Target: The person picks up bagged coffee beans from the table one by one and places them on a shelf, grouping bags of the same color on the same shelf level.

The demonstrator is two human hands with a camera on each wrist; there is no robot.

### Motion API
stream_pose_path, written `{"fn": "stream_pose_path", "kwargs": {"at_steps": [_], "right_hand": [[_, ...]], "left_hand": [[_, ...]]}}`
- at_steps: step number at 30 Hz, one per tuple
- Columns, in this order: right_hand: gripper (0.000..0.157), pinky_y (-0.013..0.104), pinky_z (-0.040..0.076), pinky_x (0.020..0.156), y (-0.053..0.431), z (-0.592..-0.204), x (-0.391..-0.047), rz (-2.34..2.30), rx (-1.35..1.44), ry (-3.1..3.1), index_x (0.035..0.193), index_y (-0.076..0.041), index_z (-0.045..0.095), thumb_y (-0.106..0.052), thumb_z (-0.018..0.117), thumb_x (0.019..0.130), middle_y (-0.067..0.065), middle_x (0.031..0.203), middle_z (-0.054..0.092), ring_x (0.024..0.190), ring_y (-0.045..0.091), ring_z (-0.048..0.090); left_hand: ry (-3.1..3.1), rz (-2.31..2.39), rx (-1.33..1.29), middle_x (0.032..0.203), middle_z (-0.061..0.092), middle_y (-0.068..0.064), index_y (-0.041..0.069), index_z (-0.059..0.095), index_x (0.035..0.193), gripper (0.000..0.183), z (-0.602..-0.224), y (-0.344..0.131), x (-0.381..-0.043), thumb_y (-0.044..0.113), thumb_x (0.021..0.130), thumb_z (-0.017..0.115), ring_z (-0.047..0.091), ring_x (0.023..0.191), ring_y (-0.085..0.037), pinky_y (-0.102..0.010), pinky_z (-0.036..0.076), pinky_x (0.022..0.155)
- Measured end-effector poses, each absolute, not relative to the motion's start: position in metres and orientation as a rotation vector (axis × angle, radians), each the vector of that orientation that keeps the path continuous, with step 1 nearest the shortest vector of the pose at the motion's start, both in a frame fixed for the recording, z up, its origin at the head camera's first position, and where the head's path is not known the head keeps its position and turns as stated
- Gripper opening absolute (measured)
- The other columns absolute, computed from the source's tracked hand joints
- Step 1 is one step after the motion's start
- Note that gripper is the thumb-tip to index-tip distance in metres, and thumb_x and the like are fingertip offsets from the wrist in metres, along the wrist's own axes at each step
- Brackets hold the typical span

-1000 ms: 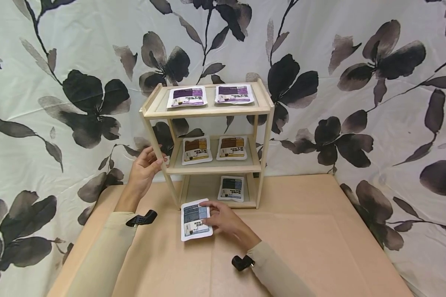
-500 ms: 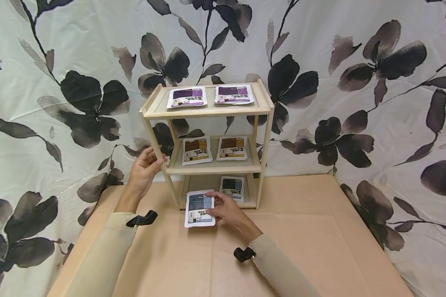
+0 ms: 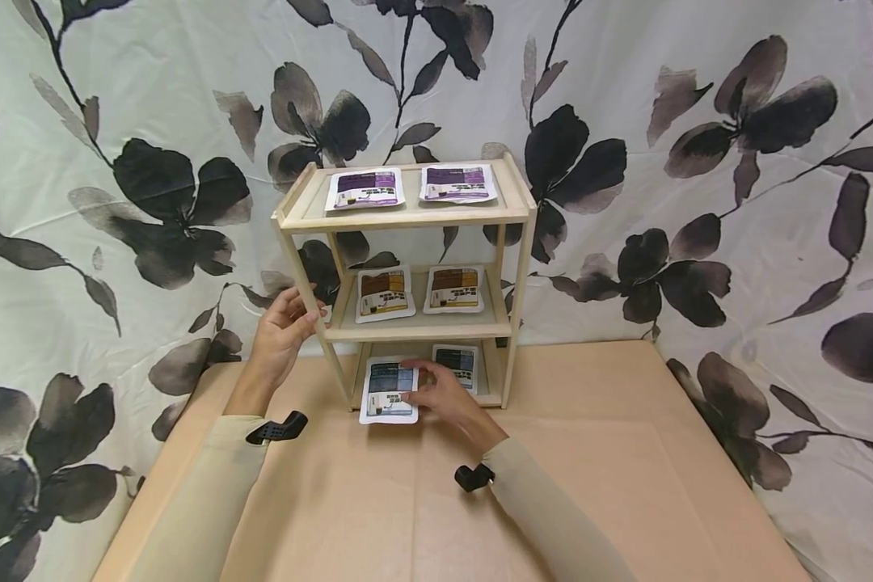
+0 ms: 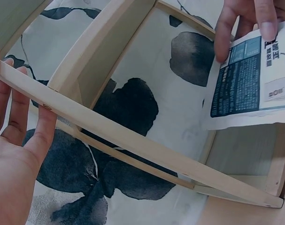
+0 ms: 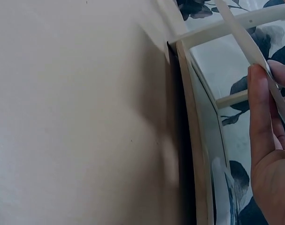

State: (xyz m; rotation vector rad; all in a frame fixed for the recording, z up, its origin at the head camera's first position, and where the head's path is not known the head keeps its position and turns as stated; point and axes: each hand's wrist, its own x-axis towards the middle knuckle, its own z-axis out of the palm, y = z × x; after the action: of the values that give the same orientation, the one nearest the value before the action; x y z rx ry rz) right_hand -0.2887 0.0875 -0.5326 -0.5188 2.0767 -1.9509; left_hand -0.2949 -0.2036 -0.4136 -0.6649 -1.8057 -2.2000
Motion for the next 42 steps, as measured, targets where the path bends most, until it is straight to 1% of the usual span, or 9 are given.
{"fn": "stream_pose_path", "kwargs": {"at_steps": [7,10,13,16,19,25,31,36,42], "right_hand": [[0.063,0.034,0.058,0.064,0.089,-0.530,-0.301,-1.849,-0.536,2.186,0.143,-0.017,0.056,-0.011,0.082,0.086,0.021,0.115,0.055,0.074,0.016,0.062],[0.061,0.033,0.058,0.064,0.089,-0.530,-0.307,-1.815,-0.527,2.242,0.141,-0.019,0.058,-0.014,0.083,0.086,0.019,0.115,0.053,0.077,0.017,0.061],[0.061,0.041,0.061,0.068,0.088,-0.529,-0.313,-1.791,-0.502,2.266,0.142,-0.021,0.057,-0.016,0.083,0.086,0.019,0.113,0.053,0.081,0.020,0.063],[0.062,0.052,0.060,0.075,0.087,-0.529,-0.318,-1.789,-0.481,2.255,0.143,-0.021,0.056,-0.015,0.082,0.087,0.021,0.114,0.053,0.086,0.024,0.064],[0.062,0.055,0.059,0.081,0.086,-0.529,-0.321,-1.786,-0.462,2.249,0.144,-0.021,0.055,-0.015,0.081,0.087,0.022,0.121,0.049,0.091,0.026,0.064],[0.064,0.044,0.060,0.083,0.084,-0.530,-0.327,-1.797,-0.430,2.209,0.146,-0.020,0.053,-0.012,0.079,0.089,0.021,0.136,0.043,0.100,0.026,0.064],[0.064,0.036,0.059,0.078,0.084,-0.533,-0.335,-1.823,-0.384,2.103,0.149,-0.016,0.049,-0.003,0.074,0.092,0.019,0.129,0.042,0.096,0.023,0.064],[0.063,0.032,0.058,0.072,0.083,-0.535,-0.343,-1.756,-0.330,2.176,0.149,-0.015,0.050,-0.002,0.073,0.092,0.017,0.123,0.048,0.089,0.021,0.063],[0.063,0.033,0.060,0.078,0.082,-0.535,-0.348,-1.697,-0.324,2.250,0.149,-0.008,0.048,-0.003,0.073,0.092,0.021,0.129,0.051,0.093,0.022,0.064]], "left_hand": [[-1.823,-2.202,-0.651,0.113,0.065,-0.005,0.004,0.055,0.140,0.043,-0.412,-0.204,-0.295,-0.003,0.098,0.062,0.066,0.105,-0.020,-0.026,0.057,0.084],[-1.826,-2.205,-0.645,0.113,0.064,-0.006,0.004,0.054,0.140,0.044,-0.412,-0.204,-0.294,-0.001,0.098,0.064,0.065,0.107,-0.025,-0.026,0.057,0.084],[-1.825,-2.198,-0.652,0.114,0.064,-0.008,-0.001,0.051,0.142,0.046,-0.412,-0.204,-0.295,-0.001,0.098,0.064,0.065,0.109,-0.028,-0.026,0.057,0.084],[-1.824,-2.193,-0.662,0.114,0.063,-0.010,0.004,0.054,0.140,0.044,-0.411,-0.204,-0.295,-0.001,0.098,0.063,0.066,0.107,-0.024,-0.026,0.056,0.083],[-1.820,-2.194,-0.665,0.113,0.063,-0.008,0.009,0.057,0.137,0.042,-0.411,-0.204,-0.294,-0.002,0.098,0.063,0.067,0.104,-0.018,-0.025,0.056,0.083],[-1.827,-2.179,-0.670,0.112,0.065,-0.003,-0.004,0.047,0.143,0.048,-0.412,-0.204,-0.295,-0.001,0.098,0.063,0.067,0.104,-0.018,-0.026,0.056,0.083],[-1.823,-2.184,-0.659,0.112,0.065,-0.004,-0.008,0.044,0.143,0.049,-0.414,-0.203,-0.295,-0.003,0.098,0.062,0.067,0.102,-0.016,-0.025,0.056,0.083],[-1.829,-2.181,-0.662,0.112,0.065,-0.003,-0.011,0.040,0.145,0.052,-0.414,-0.203,-0.296,-0.003,0.098,0.062,0.067,0.102,-0.015,-0.025,0.057,0.084],[-1.833,-2.172,-0.657,0.112,0.065,-0.003,-0.010,0.041,0.144,0.052,-0.413,-0.204,-0.296,-0.003,0.098,0.062,0.067,0.103,-0.015,-0.025,0.057,0.085]]}}
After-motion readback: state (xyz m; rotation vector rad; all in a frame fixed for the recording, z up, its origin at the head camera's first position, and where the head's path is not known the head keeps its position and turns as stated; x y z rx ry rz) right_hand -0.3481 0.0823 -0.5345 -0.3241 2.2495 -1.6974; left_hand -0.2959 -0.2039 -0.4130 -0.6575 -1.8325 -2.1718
